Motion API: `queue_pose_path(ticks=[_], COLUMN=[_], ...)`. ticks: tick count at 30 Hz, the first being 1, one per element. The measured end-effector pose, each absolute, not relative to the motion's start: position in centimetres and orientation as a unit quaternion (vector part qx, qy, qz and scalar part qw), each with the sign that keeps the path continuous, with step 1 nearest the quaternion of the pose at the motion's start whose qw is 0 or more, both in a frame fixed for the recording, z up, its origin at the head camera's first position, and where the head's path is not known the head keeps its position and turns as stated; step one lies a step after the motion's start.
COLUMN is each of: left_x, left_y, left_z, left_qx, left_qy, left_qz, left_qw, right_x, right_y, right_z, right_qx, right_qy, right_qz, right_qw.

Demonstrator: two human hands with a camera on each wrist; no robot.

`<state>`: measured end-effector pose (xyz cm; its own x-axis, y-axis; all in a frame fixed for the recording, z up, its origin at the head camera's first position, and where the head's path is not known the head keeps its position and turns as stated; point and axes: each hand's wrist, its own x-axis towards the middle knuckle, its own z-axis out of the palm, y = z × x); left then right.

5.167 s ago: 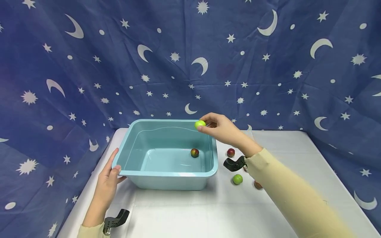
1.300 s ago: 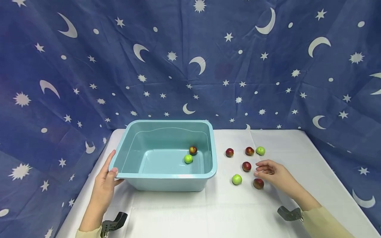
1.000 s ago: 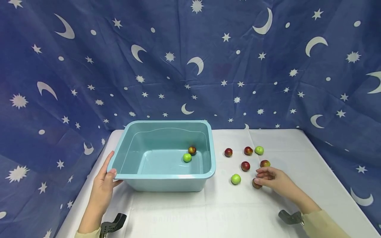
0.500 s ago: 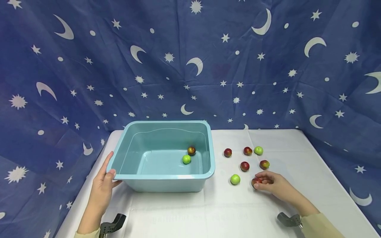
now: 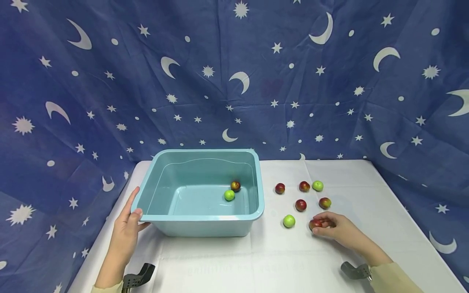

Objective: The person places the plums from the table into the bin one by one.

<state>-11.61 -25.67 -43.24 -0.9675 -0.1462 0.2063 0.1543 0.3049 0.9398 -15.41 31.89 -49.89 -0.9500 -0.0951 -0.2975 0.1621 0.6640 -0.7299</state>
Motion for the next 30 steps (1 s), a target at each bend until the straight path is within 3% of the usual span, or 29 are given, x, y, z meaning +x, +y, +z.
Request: queue_pose_path(ticks=[21,30], left_x=[-11.7,-11.7], left_y=[-25.8,-25.8], left_z=[-43.4,-43.4], left_qx=[-0.001,-0.007], left_qy=[-0.795,-0.787], left_qz=[-0.594,-0.605], left_qw=[0.125,0.123], right_x=[-15.9,-16.6], right_y=[31.7,31.3], right_z=[-50.0,-47.6], right_qx=[0.03,0.015], right_qy=[0.9,0.894], right_qz=[-0.41,-0.427], right_qw=[0.149,0.135])
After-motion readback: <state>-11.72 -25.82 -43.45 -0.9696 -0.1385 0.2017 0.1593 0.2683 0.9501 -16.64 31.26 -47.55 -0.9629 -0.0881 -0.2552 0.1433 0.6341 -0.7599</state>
